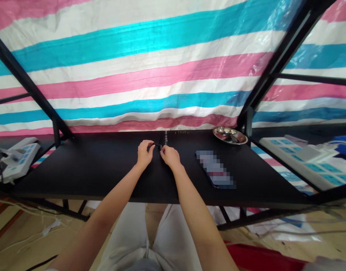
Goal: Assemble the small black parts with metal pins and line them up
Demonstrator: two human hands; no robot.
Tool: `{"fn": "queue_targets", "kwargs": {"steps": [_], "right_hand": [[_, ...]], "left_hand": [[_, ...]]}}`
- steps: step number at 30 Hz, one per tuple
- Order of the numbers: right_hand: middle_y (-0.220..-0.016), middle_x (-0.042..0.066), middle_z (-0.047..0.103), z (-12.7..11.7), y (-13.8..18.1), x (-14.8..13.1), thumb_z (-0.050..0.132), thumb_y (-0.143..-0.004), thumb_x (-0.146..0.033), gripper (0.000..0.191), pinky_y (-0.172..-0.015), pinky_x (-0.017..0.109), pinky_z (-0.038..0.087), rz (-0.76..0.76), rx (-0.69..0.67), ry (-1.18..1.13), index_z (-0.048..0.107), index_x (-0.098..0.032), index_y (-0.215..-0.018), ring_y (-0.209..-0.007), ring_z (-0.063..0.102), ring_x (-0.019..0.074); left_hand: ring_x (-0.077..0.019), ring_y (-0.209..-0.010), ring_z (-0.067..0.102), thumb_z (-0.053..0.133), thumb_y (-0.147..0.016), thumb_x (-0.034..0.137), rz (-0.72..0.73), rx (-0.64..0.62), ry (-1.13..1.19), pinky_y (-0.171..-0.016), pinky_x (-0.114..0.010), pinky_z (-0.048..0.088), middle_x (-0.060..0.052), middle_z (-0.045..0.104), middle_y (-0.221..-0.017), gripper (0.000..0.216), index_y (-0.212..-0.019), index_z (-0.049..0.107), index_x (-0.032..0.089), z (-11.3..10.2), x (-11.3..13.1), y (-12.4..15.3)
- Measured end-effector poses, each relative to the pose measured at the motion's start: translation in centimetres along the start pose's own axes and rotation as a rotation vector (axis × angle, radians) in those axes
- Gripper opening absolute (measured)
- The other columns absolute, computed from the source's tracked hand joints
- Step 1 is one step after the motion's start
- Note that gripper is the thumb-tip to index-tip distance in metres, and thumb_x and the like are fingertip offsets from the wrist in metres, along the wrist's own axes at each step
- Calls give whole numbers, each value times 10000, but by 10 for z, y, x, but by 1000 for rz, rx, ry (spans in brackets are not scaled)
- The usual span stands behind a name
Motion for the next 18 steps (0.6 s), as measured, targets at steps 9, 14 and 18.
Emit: {"fn": "queue_targets", "kwargs": {"steps": [9, 14, 18], "right_hand": [[-740, 25, 623, 0, 0, -4, 521, -776, -291, 121, -568, 224, 326, -38, 4, 16, 591, -205, -825, -674, 567, 139], [-726, 17, 621, -2, 1, -6, 521, -774, -318, 133, -549, 223, 306, -64, 39, -27, 586, -205, -798, -658, 556, 134], [-709, 18, 615, -2, 2, -7, 511, -775, -321, 135, -545, 222, 297, -71, 39, -48, 579, -204, -780, -638, 543, 132]], "left_hand": [[-167, -985, 531, 431, -842, 225, 103, -36, 83, -896, -322, 405, -67, 578, -1032, 250, -1023, 603, 214, -3, 10, 3], [-154, -924, 545, 492, -794, 211, 45, -13, 148, -826, -298, 446, -70, 568, -1036, 246, -1027, 570, 198, -1, 6, 2], [-147, -882, 545, 548, -753, 213, 45, -47, 162, -811, -284, 448, -55, 580, -946, 142, -883, 597, 186, 3, 4, 2]]}}
Point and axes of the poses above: each hand's wrist, its own y-axis away from the middle knuckle, its own z-axis out of the palm, x = y × z, the point moved 2 cm from there along -y, towards the middle knuckle
